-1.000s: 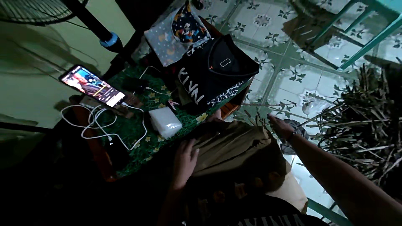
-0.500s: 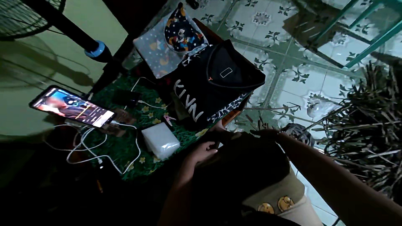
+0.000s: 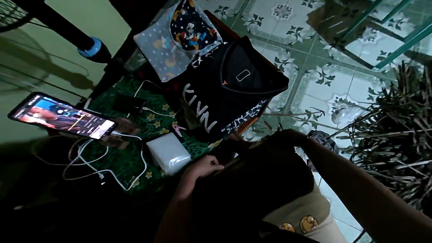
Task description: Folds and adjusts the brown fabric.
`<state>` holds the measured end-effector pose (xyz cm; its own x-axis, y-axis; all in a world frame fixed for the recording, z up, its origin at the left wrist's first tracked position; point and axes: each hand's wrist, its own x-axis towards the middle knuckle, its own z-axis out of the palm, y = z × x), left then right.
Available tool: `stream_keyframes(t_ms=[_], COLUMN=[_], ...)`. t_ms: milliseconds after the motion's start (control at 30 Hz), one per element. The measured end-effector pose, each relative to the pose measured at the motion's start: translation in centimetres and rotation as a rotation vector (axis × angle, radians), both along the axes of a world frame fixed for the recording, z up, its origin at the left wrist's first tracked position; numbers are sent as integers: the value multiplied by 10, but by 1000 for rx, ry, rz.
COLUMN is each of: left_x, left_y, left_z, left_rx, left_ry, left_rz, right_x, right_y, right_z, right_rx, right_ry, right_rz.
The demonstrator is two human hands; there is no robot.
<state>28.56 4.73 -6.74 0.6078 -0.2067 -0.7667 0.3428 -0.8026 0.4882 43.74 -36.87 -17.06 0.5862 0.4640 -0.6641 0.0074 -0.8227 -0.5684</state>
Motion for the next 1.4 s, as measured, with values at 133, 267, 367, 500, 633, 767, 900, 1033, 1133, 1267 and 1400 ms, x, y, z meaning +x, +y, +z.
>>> stream_keyframes(t_ms=[133,267,367,500,633,767,900,1033,1133,1267,1400], left_x=[-22,-51,-72,-94,-119,-149,-183,-218,-243,-274,-303], left_y=[14,31,40,49,61,72,77,73,66,48,22], left_z=[18,39,57,76,88,96,105,107,107,111,117], left_rx=[73,159,213,398,533,597,641,615,610,603,573], left_ry=[-90,-208,-303,-376,-515,-660,-701,-844,-928,-1010,-988], left_rz=[8,109,176,200,211,246,333,470,517,549,587], right_x=[12,19,20,26,23,6,-16,-41,-68,-96,-118], right_y=[-2,8,9,0,-10,-19,-36,-56,-70,-93,-114], right_z=[24,64,90,108,131,160,186,198,205,206,196], right_rx=[168,262,403,594,669,754,785,866,870,859,837], right_ry=[200,123,83,-5,-136,-207,-279,-277,-256,-207,-146], right_rz=[-499,-584,-613,-586,-578,-579,-589,-604,-625,-619,-603])
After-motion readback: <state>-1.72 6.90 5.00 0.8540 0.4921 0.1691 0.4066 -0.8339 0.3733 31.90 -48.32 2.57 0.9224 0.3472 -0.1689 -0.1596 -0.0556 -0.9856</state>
